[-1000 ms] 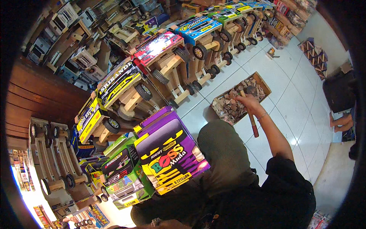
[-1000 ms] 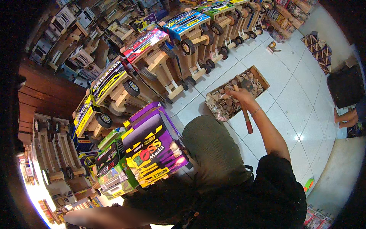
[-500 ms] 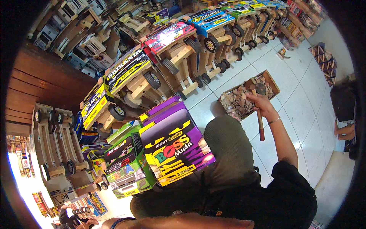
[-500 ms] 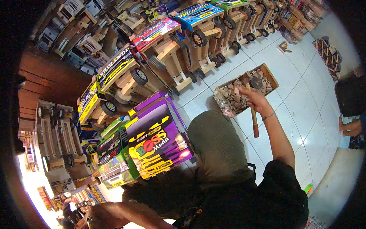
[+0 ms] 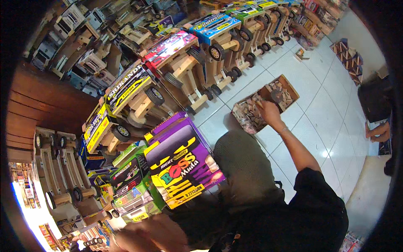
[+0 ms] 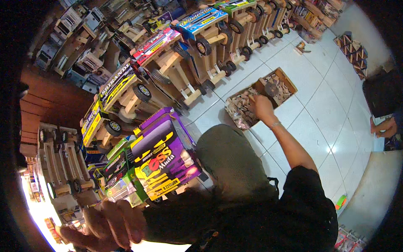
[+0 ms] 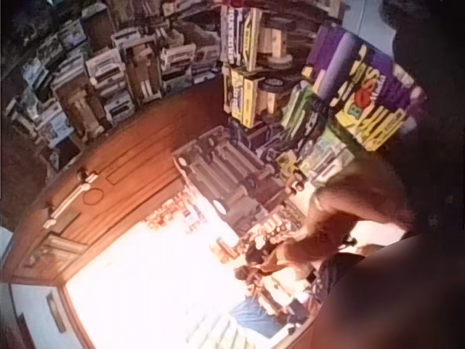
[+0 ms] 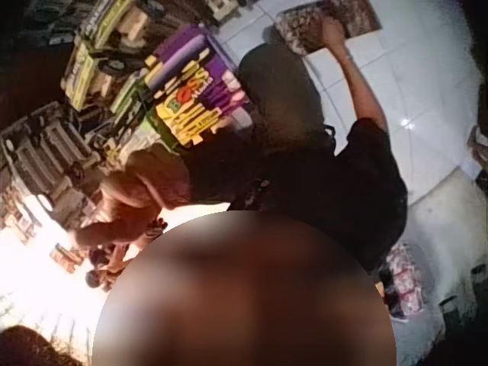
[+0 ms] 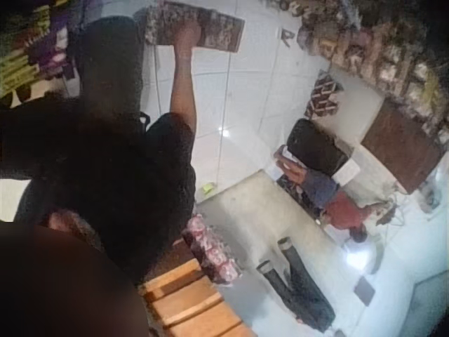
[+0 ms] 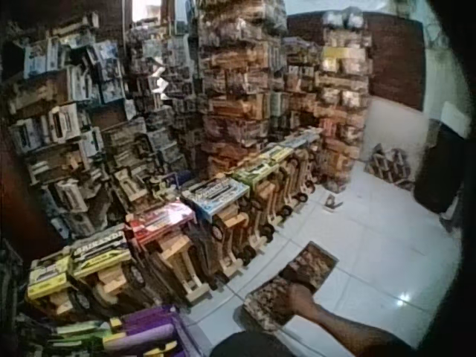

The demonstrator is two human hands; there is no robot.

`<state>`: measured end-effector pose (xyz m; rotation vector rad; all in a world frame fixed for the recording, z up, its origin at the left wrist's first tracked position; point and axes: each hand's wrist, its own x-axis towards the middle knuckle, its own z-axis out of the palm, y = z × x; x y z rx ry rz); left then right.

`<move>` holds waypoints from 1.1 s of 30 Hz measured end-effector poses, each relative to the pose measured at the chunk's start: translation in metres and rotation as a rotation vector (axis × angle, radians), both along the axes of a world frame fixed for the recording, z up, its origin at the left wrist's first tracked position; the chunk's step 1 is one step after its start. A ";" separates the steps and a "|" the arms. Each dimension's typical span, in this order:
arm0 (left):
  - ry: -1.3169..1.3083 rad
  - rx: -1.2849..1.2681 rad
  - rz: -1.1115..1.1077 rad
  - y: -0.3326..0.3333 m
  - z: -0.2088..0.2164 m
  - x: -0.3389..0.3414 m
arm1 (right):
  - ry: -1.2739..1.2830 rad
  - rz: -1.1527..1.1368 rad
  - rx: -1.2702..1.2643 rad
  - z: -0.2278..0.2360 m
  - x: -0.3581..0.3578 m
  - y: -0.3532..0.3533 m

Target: The person uses a hammer to tap small wooden pieces onto the front of toy trucks. They then use a stapler to secure the pieces in place. The person repeats this process for multiple toy trucks.

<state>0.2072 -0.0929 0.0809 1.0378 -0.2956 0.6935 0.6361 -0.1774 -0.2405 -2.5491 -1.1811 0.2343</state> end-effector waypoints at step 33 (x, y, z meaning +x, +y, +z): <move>0.460 0.496 -0.067 -0.004 -0.016 -0.015 | 0.981 -0.063 0.237 0.108 -0.010 -0.023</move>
